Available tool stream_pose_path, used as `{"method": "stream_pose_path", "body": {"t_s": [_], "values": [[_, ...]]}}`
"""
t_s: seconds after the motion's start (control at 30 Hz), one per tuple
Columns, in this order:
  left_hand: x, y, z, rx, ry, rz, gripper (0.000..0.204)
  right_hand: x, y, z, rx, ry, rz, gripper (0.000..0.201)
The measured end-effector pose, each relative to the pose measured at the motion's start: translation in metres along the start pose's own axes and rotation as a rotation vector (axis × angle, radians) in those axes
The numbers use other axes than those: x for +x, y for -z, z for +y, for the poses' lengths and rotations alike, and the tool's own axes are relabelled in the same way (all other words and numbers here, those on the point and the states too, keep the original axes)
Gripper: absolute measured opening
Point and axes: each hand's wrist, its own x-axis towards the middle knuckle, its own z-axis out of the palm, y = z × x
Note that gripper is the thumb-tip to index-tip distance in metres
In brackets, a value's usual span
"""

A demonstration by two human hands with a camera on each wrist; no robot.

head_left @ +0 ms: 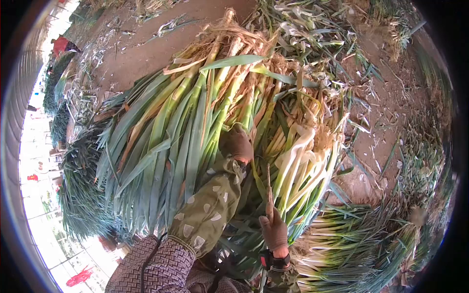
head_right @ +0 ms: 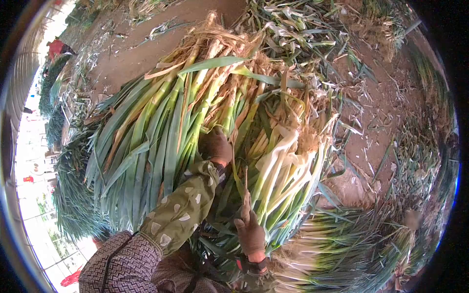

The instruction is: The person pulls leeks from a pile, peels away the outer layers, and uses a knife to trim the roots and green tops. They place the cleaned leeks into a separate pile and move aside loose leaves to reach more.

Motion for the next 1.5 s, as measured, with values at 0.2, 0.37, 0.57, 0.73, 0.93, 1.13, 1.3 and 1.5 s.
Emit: {"method": "stream_pose_path", "body": {"t_s": [0.2,0.37,0.57,0.73,0.93,1.13,1.3,1.5], "values": [[-0.007,-0.022,-0.010,-0.443,0.083,-0.487,0.041,0.007,0.003,-0.002,0.038,0.061,-0.010,0.052],[-0.142,-0.007,-0.037,-0.523,-0.014,-0.680,0.035,-0.008,0.013,-0.022,0.042,0.119,0.016,0.052],[-0.199,0.041,-0.085,-0.517,-0.025,-0.823,0.039,-0.050,0.018,-0.002,0.046,0.124,0.059,0.042],[-0.130,0.112,-0.066,-0.727,-0.161,-0.883,0.063,-0.047,0.032,0.007,0.153,0.045,0.105,0.056],[-0.020,0.022,-0.023,-0.673,-0.329,-0.690,0.074,-0.020,0.045,-0.058,0.114,0.181,0.120,0.053],[-0.102,0.074,-0.028,-0.898,0.036,-0.993,0.058,-0.030,0.021,-0.036,0.003,0.062,0.080,0.056],[-0.148,0.051,-0.059,-1.031,0.043,-0.759,0.046,-0.082,0.015,-0.021,-0.193,-0.117,-0.084,0.061],[-0.147,0.025,-0.063,-0.884,0.000,-0.622,0.044,-0.088,0.006,-0.016,-0.245,-0.040,-0.108,0.053]]}}
